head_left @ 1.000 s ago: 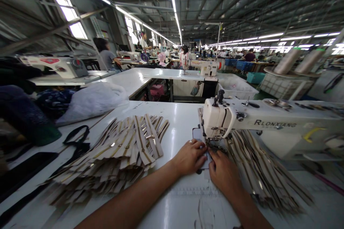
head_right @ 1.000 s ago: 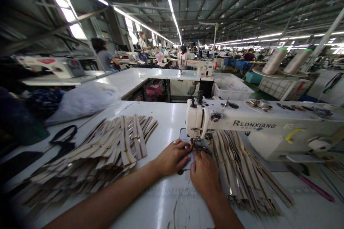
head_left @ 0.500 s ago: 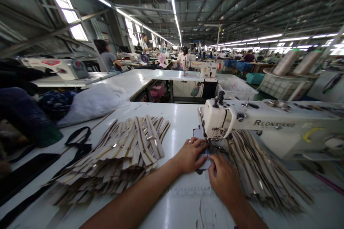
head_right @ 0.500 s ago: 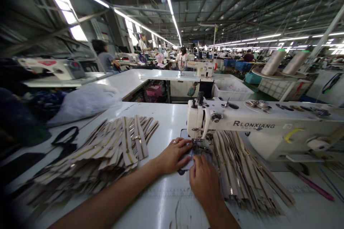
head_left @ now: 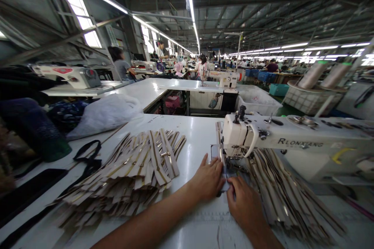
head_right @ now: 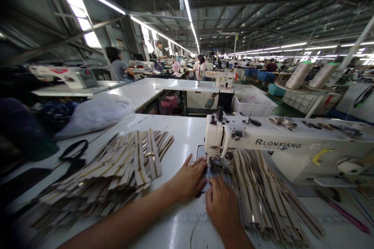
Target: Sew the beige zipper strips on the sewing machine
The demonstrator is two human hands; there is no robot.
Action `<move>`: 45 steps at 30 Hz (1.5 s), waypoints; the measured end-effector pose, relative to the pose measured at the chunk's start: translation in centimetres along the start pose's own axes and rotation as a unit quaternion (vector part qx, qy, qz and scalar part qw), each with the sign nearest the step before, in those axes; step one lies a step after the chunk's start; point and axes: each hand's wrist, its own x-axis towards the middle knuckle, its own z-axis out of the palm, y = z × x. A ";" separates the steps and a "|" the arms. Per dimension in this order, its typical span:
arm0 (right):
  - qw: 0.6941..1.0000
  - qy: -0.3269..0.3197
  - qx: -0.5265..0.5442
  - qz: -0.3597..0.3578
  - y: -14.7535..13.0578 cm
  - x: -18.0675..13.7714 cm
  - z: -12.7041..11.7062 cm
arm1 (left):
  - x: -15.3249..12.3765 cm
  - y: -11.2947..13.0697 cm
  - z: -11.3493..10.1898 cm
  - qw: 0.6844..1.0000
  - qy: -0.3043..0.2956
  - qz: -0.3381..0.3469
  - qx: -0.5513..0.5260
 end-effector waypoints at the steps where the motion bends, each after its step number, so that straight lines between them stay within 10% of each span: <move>1: 1.000 -0.004 0.008 0.006 0.0 0.0 -0.1 | -0.7 1.0 -0.3 1.000 -0.010 0.002 0.029; 7: 0.994 0.059 0.089 0.040 0.7 -0.4 -0.6 | -4.2 5.0 -3.1 0.991 -0.105 0.049 0.070; 12: 0.981 0.133 0.136 0.045 1.1 -0.5 -1.3 | -1.2 1.2 -4.7 0.998 -0.048 -0.019 0.037; 16: 0.974 0.148 0.160 0.059 1.3 -0.5 -1.8 | 1.3 -1.7 -4.2 0.992 -0.097 0.065 -0.036; 24: 0.966 0.148 0.196 0.078 1.7 -0.5 -2.0 | 2.0 -0.6 -4.5 0.978 -0.177 0.111 -0.002; 29: 0.954 0.192 0.216 0.082 1.8 -0.5 -2.6 | -0.5 2.9 -10.7 0.964 -0.120 0.150 -0.181; 33: 0.940 0.217 0.248 0.086 2.2 -0.8 -2.4 | -2.4 5.9 -14.3 0.915 0.027 0.053 -0.400; 39: 0.919 0.115 0.346 0.151 1.7 -1.1 -2.2 | -1.8 5.6 -5.4 0.756 0.100 -0.177 -0.622; 45: 0.922 -0.017 0.356 0.150 0.2 -0.4 -1.3 | -0.2 3.0 2.7 0.750 0.088 -0.329 -0.567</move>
